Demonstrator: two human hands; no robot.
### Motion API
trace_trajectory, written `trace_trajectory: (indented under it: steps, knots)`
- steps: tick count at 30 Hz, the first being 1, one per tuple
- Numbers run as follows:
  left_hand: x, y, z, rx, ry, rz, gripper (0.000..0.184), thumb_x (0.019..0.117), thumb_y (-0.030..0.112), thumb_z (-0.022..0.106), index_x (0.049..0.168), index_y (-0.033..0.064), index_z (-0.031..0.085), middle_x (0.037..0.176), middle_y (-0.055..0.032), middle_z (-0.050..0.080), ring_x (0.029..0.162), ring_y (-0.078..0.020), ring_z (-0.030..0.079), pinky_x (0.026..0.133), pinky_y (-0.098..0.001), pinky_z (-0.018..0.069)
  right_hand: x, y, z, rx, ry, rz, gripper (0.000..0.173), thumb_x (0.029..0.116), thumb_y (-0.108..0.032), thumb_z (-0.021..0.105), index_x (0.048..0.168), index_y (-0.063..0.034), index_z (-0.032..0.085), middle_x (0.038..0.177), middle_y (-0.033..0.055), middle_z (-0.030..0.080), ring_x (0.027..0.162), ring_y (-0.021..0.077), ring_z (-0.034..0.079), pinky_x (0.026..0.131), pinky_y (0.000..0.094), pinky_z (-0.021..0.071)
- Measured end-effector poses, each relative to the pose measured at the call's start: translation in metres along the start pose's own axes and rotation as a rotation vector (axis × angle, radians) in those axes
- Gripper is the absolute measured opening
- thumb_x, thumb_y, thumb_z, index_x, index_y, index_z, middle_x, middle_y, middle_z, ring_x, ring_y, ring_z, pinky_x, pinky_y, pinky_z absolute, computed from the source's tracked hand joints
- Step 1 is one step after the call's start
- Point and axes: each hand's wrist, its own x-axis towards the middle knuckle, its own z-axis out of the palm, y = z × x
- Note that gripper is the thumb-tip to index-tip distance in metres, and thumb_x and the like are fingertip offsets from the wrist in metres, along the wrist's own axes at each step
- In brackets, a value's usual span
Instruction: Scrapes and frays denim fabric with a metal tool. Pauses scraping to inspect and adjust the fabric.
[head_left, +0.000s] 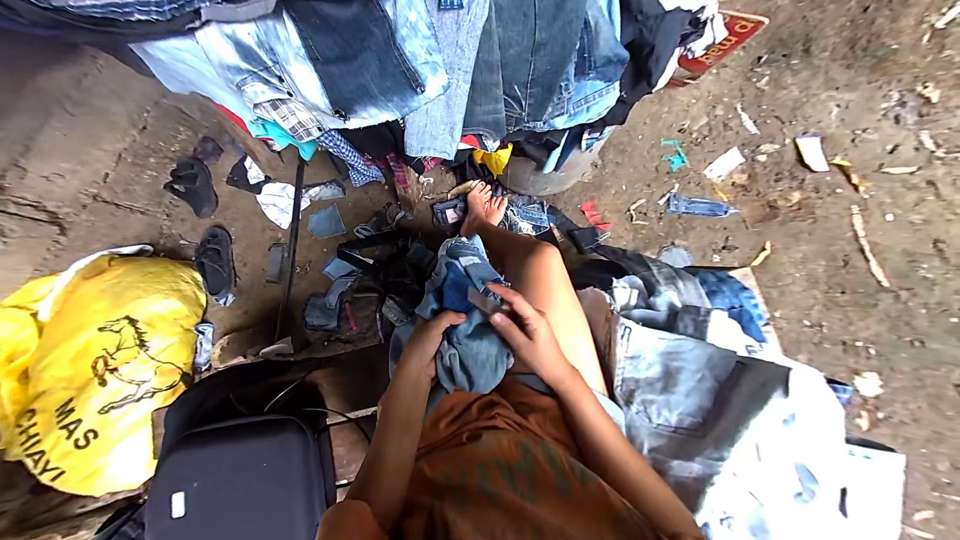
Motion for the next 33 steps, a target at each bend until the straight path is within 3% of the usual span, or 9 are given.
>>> trace_trajectory:
  steps: [3, 6, 9, 12, 14, 16, 20, 26, 33]
  knots:
    - [0.000, -0.003, 0.003, 0.001, -0.001, 0.021, 0.029, 0.0900, -0.006, 0.058, 0.118, 0.0005, 0.055, 0.094, -0.0075, 0.068, 0.085, -0.0122, 0.069, 0.079, -0.0294, 0.0589, 0.000, -0.005, 0.009, -0.255, 0.001, -0.011, 0.037, 0.1023, -0.029, 0.057, 0.130, -0.0087, 0.070, 0.103, 0.0153, 0.074, 0.090, 0.0280, 0.072, 0.080, 0.0470, 0.0591]
    - [0.001, -0.002, 0.006, 0.012, 0.000, 0.026, 0.028, 0.0893, -0.006, 0.058, 0.116, 0.0013, 0.055, 0.092, -0.0066, 0.068, 0.084, -0.0111, 0.069, 0.077, -0.0285, 0.0590, 0.002, -0.001, 0.012, -0.237, 0.107, -0.021, 0.032, 0.1024, -0.024, 0.056, 0.124, -0.0078, 0.074, 0.102, 0.0138, 0.074, 0.092, 0.0246, 0.072, 0.085, 0.0411, 0.0583]
    - [-0.001, 0.000, 0.012, 0.118, 0.075, -0.005, 0.029, 0.0889, -0.003, 0.059, 0.117, -0.0007, 0.055, 0.091, -0.0077, 0.064, 0.080, -0.0113, 0.065, 0.073, -0.0288, 0.0566, 0.004, 0.000, 0.001, 0.033, 0.195, 0.060, 0.035, 0.1035, -0.014, 0.050, 0.127, 0.0051, 0.068, 0.120, 0.0188, 0.071, 0.108, 0.0183, 0.069, 0.099, 0.0349, 0.0534]
    - [0.000, 0.000, 0.014, 0.158, 0.088, -0.026, 0.027, 0.0905, -0.001, 0.059, 0.117, -0.0019, 0.057, 0.093, -0.0095, 0.063, 0.082, -0.0132, 0.064, 0.074, -0.0312, 0.0556, 0.001, -0.019, -0.024, 0.219, 0.128, 0.248, 0.035, 0.1042, -0.013, 0.047, 0.130, 0.0059, 0.062, 0.106, 0.0059, 0.069, 0.082, 0.0005, 0.060, 0.076, 0.0185, 0.0502]
    - [-0.001, 0.000, 0.011, 0.190, 0.021, -0.036, 0.027, 0.0925, 0.001, 0.059, 0.119, -0.0020, 0.056, 0.096, -0.0098, 0.064, 0.085, -0.0131, 0.064, 0.077, -0.0316, 0.0558, -0.007, -0.031, -0.036, 0.261, -0.057, 0.395, 0.042, 0.1027, -0.018, 0.050, 0.137, 0.0058, 0.053, 0.091, 0.0013, 0.064, 0.071, 0.0011, 0.056, 0.067, 0.0194, 0.0482]
    - [-0.001, 0.000, 0.010, 0.256, -0.090, -0.011, 0.030, 0.0936, 0.004, 0.064, 0.122, -0.0025, 0.056, 0.101, -0.0092, 0.066, 0.090, -0.0115, 0.066, 0.083, -0.0307, 0.0568, -0.017, -0.034, -0.035, 0.292, -0.130, 0.461, 0.045, 0.1019, -0.019, 0.053, 0.139, 0.0062, 0.049, 0.091, 0.0019, 0.063, 0.071, 0.0018, 0.057, 0.066, 0.0197, 0.0492]
    - [0.012, -0.013, 0.012, 0.408, -0.146, 0.180, 0.046, 0.0875, 0.006, 0.077, 0.129, -0.0041, 0.058, 0.118, -0.0115, 0.067, 0.111, -0.0104, 0.064, 0.100, -0.0306, 0.0518, -0.026, -0.029, -0.025, 0.205, -0.096, 0.463, 0.042, 0.1012, -0.022, 0.057, 0.133, 0.0050, 0.053, 0.094, 0.0053, 0.066, 0.077, 0.0050, 0.060, 0.074, 0.0246, 0.0528]
    - [0.014, -0.010, 0.008, 0.307, -0.184, 0.175, 0.039, 0.0865, 0.000, 0.074, 0.123, -0.0015, 0.061, 0.108, -0.0067, 0.069, 0.101, -0.0076, 0.065, 0.093, -0.0289, 0.0548, -0.033, -0.028, -0.020, 0.073, -0.059, 0.370, 0.038, 0.0997, -0.024, 0.059, 0.127, 0.0030, 0.058, 0.090, 0.0017, 0.067, 0.077, 0.0037, 0.062, 0.074, 0.0250, 0.0548]
    - [0.014, -0.012, 0.009, 0.073, -0.145, 0.107, 0.025, 0.0926, -0.003, 0.066, 0.117, 0.0001, 0.062, 0.098, -0.0056, 0.069, 0.090, -0.0082, 0.066, 0.084, -0.0277, 0.0566, -0.027, -0.021, -0.012, -0.315, -0.035, 0.205, 0.049, 0.1010, -0.035, 0.059, 0.135, -0.0007, 0.060, 0.104, 0.0122, 0.074, 0.087, 0.0205, 0.072, 0.078, 0.0455, 0.0591]
